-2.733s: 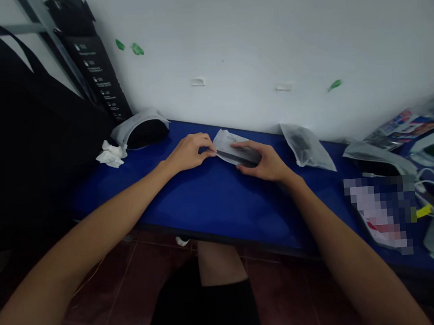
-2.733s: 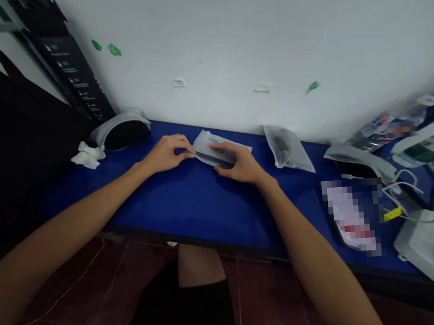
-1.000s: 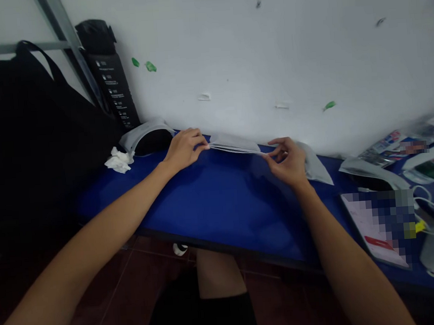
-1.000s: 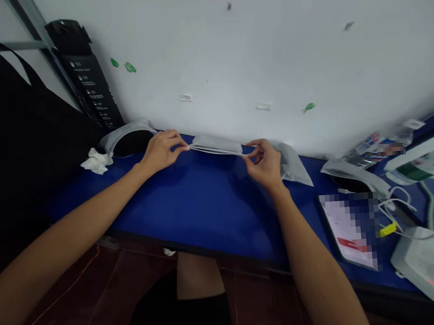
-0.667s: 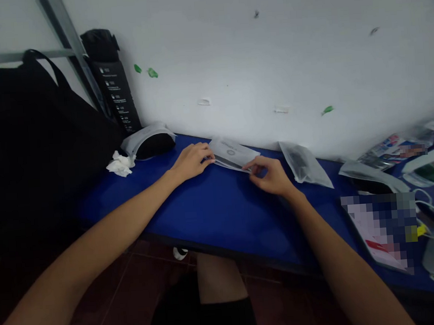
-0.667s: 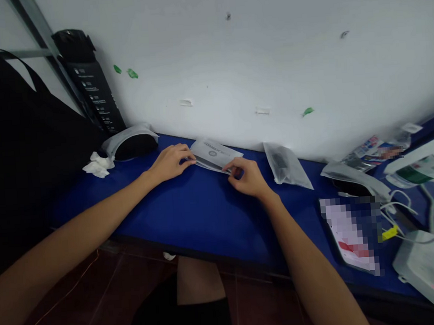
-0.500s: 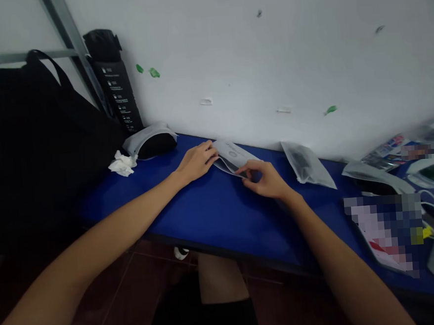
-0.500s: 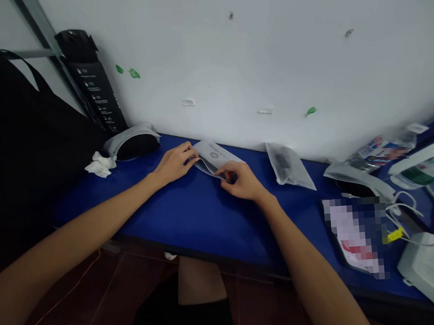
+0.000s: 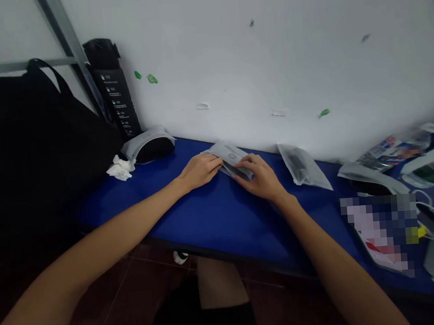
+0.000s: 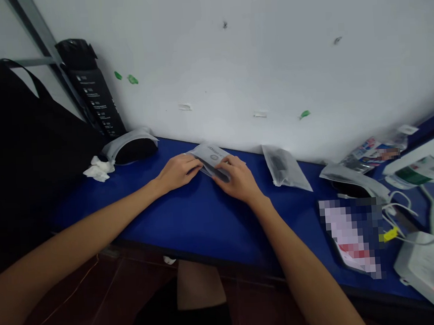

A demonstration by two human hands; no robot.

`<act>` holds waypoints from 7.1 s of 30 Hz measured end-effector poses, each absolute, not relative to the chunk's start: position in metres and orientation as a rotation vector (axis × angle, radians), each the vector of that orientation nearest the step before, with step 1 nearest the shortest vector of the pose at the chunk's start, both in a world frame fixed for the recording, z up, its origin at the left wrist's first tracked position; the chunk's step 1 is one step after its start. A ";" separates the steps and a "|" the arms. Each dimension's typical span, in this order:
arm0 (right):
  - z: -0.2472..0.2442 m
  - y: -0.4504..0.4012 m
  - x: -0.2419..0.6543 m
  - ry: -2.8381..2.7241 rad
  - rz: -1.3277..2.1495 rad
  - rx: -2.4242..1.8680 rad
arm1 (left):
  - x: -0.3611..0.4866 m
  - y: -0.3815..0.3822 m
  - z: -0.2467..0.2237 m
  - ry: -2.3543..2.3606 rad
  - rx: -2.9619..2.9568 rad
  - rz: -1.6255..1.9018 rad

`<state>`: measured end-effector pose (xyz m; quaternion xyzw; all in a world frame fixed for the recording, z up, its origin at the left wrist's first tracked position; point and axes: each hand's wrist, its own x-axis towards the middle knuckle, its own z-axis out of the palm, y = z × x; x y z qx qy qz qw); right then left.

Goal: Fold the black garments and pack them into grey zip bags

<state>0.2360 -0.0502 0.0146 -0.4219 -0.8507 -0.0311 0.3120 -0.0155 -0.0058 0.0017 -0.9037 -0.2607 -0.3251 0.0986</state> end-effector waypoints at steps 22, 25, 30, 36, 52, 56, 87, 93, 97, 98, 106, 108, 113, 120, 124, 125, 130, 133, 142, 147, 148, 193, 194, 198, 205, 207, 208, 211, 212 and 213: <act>0.035 -0.069 0.214 -2.065 0.339 -0.807 | -0.008 -0.019 0.009 -0.836 -2.861 -0.831; 0.032 -0.070 0.213 -2.107 0.413 -0.856 | -0.007 -0.016 0.007 -0.915 -2.866 -0.708; 0.016 -0.059 0.216 -2.126 0.552 -0.972 | -0.006 -0.014 0.007 -0.859 -2.855 -0.676; 0.007 -0.050 0.219 -2.165 0.680 -1.169 | -0.006 -0.014 0.009 -0.700 -2.832 -0.633; -0.004 -0.033 0.242 -2.243 0.560 -1.296 | -0.009 -0.033 0.017 -0.414 -2.829 -0.701; -0.005 -0.030 0.262 -2.273 0.196 -1.545 | -0.013 -0.033 0.022 -0.546 -2.737 -0.826; -0.022 -0.134 0.284 -2.299 -0.095 -1.877 | -0.030 -0.018 0.019 -0.812 -2.701 -0.881; -0.024 -0.147 0.315 -2.343 -0.155 -1.884 | -0.030 -0.019 0.020 -0.849 -2.744 -0.871; -0.027 -0.148 0.347 -2.330 -0.068 -1.824 | -0.030 -0.019 0.020 -0.898 -2.763 -0.844; -0.027 -0.147 0.355 -2.318 -0.025 -1.811 | -0.029 -0.019 0.020 -0.907 -2.767 -0.840; -0.021 -0.135 0.378 -2.139 -0.121 -1.522 | -0.031 -0.022 0.024 -0.951 -2.793 -0.807; -0.014 -0.133 0.371 -2.088 -0.237 -1.449 | -0.031 -0.024 0.026 -0.949 -2.806 -0.791; 0.014 -0.119 0.321 -2.056 -0.216 -1.288 | -0.026 -0.028 0.027 -0.940 -2.843 -0.763; 0.034 -0.065 0.227 -2.449 0.197 -1.031 | -0.020 -0.031 0.027 -1.071 -2.795 -0.695; 0.022 -0.037 0.212 -2.484 0.228 -0.957 | -0.020 -0.033 0.029 -1.146 -2.782 -0.692; 0.019 -0.033 0.213 -2.457 0.237 -0.933 | -0.020 -0.033 0.030 -1.173 -2.781 -0.700; 0.011 -0.033 0.230 -2.330 0.254 -0.933 | -0.017 -0.032 0.033 -1.288 -2.786 -0.813; 0.012 -0.034 0.240 -2.294 0.181 -1.016 | -0.017 -0.031 0.035 -1.304 -2.837 -0.881; 0.012 -0.031 0.243 -2.012 0.004 -1.184 | -0.012 -0.025 0.033 -1.424 -3.140 -1.390; 0.019 -0.039 0.237 -1.760 -0.020 -1.146 | -0.008 -0.020 0.031 -2.054 -2.978 -1.811; 0.021 -0.040 0.238 -1.740 -0.018 -1.140 | -0.009 -0.020 0.031 -2.128 -2.876 -1.791; 0.037 -0.048 0.247 -2.088 0.454 -1.110 | -0.040 -0.027 0.058 -1.251 -2.923 -0.666; 0.041 -0.049 0.247 -2.024 0.599 -1.061 | -0.040 -0.029 0.059 -1.260 -2.928 -0.682; 0.048 -0.053 0.246 -1.740 1.157 -0.914 | -0.038 -0.037 0.064 -1.388 -2.948 -0.707; 0.037 -0.050 0.241 -1.840 1.096 -1.082 | -0.036 -0.051 0.079 -1.462 -3.166 -0.656; 0.034 -0.048 0.241 -1.896 1.087 -1.128 | -0.040 -0.052 0.082 -1.458 -3.326 -0.497; 0.033 -0.048 0.242 -1.910 1.100 -1.143 | -0.043 -0.052 0.083 -1.469 -3.423 -0.381; 0.034 -0.047 0.246 -1.896 1.146 -1.129 | -0.050 -0.049 0.084 -1.570 -3.648 0.015; 0.035 -0.047 0.247 -1.880 1.161 -1.115 | -0.051 -0.048 0.083 -1.609 -3.673 0.118; 0.036 -0.047 0.247 -1.871 1.177 -1.110 | -0.051 -0.047 0.081 -1.633 -3.675 0.186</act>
